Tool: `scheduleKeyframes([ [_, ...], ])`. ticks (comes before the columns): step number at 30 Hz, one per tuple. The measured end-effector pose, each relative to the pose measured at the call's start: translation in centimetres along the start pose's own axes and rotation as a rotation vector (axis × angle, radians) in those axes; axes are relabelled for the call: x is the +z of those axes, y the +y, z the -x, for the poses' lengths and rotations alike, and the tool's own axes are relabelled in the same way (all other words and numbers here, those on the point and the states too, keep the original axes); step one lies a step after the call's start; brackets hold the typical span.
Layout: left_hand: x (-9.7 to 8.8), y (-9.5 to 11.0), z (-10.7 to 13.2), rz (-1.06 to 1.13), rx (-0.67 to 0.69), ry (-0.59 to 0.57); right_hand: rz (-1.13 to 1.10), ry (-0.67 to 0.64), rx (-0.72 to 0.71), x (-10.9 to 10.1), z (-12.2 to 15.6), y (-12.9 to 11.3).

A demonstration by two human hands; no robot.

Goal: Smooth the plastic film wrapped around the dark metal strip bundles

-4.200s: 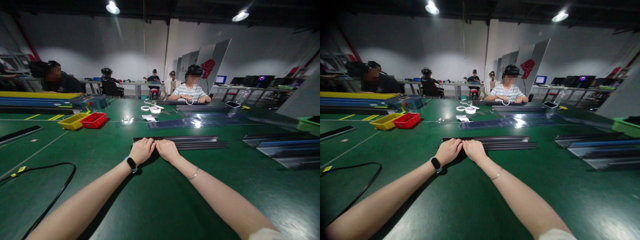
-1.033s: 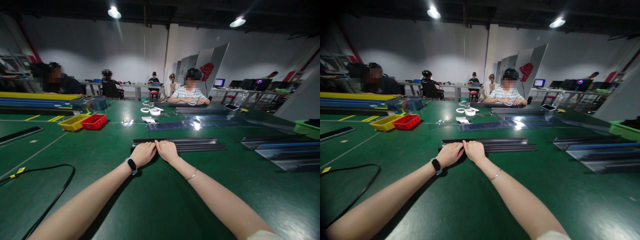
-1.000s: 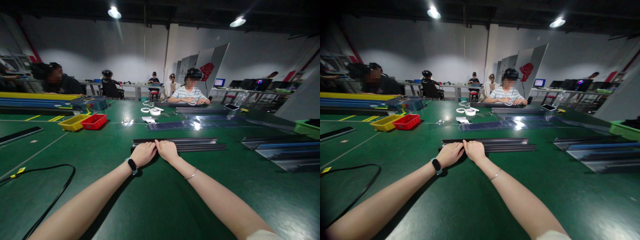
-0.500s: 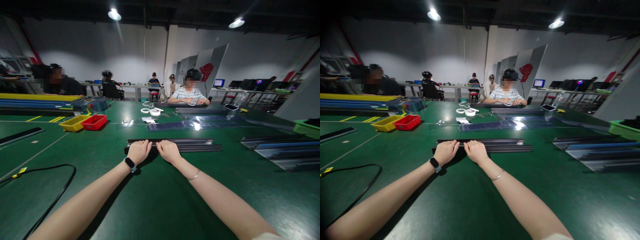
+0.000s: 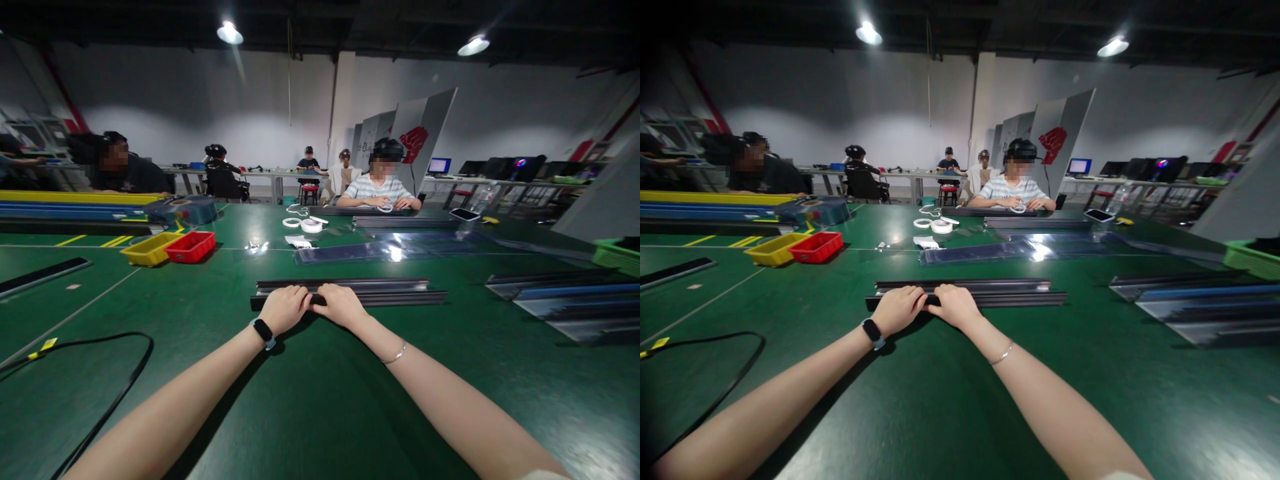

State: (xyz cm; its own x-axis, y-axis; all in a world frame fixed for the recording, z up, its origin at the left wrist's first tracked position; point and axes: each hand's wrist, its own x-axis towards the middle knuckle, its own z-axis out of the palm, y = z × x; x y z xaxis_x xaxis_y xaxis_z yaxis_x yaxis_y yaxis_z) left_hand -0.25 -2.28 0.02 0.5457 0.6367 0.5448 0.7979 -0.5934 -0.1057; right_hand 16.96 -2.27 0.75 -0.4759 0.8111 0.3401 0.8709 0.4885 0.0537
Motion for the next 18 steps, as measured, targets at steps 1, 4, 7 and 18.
scheduleKeyframes([
  [1,0.01,0.01,-0.01,-0.003,0.000,-0.002,0.006,-0.004,0.012,0.05,-0.08,-0.01],
  [4,0.07,0.05,-0.03,-0.007,0.001,-0.007,0.022,-0.017,0.042,0.13,-0.27,-0.06],
  [7,0.16,0.05,0.00,-0.011,-0.003,-0.008,0.039,-0.032,0.050,0.21,-0.37,-0.03],
  [18,0.06,0.01,-0.14,-0.011,-0.003,-0.003,0.053,-0.046,0.011,0.35,-0.73,0.55],
])
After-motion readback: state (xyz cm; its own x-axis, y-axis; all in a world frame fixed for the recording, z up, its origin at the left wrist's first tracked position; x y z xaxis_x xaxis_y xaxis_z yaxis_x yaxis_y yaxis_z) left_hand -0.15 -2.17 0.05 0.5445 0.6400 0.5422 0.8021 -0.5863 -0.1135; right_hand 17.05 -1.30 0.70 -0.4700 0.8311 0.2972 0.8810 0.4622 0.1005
